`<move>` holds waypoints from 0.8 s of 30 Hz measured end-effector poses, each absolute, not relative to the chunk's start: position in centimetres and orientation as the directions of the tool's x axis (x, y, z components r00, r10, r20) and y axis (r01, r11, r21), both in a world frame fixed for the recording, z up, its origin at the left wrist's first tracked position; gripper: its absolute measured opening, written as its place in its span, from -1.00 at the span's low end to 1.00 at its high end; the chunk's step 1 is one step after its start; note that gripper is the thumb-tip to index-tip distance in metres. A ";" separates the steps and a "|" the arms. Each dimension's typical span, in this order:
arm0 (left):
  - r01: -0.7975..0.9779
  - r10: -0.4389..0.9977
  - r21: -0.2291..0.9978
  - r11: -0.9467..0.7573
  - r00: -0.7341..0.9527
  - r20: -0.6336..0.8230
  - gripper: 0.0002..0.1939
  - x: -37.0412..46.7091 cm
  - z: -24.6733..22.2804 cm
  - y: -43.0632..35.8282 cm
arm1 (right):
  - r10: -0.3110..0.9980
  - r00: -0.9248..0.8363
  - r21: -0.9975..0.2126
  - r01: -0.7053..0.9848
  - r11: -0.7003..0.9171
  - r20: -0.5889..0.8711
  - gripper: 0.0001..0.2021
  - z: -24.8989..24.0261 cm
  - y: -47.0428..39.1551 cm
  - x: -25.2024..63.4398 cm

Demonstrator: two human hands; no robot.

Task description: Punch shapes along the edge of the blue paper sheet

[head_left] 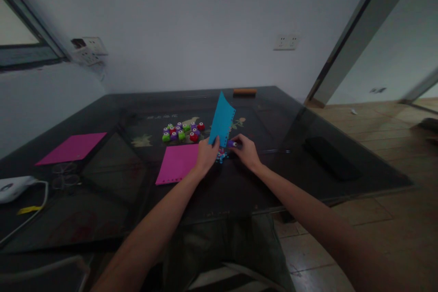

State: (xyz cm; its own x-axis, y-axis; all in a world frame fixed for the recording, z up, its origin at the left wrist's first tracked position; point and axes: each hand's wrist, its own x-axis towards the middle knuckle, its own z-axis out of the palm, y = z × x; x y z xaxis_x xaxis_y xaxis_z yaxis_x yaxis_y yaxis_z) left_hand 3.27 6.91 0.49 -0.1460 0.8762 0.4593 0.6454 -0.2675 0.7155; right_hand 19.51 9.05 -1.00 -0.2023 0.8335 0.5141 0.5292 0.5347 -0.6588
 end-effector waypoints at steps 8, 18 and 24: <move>0.596 0.885 0.776 -0.207 -0.225 0.408 -0.72 3.0 1.5 7.2 | 0.892 -0.132 -0.791 0.418 0.446 0.433 -0.81 -0.9 9.5 20.2; 0.144 0.971 0.988 -0.047 -0.224 0.079 -0.67 3.4 1.3 7.2 | 0.936 -0.192 -0.948 0.060 0.311 0.295 -0.69 -0.3 9.9 20.7; -0.050 0.991 0.999 0.015 -0.132 -0.021 -0.68 4.1 1.4 6.9 | 0.927 -0.313 -0.977 -0.124 0.175 0.206 -0.72 0.5 9.0 20.3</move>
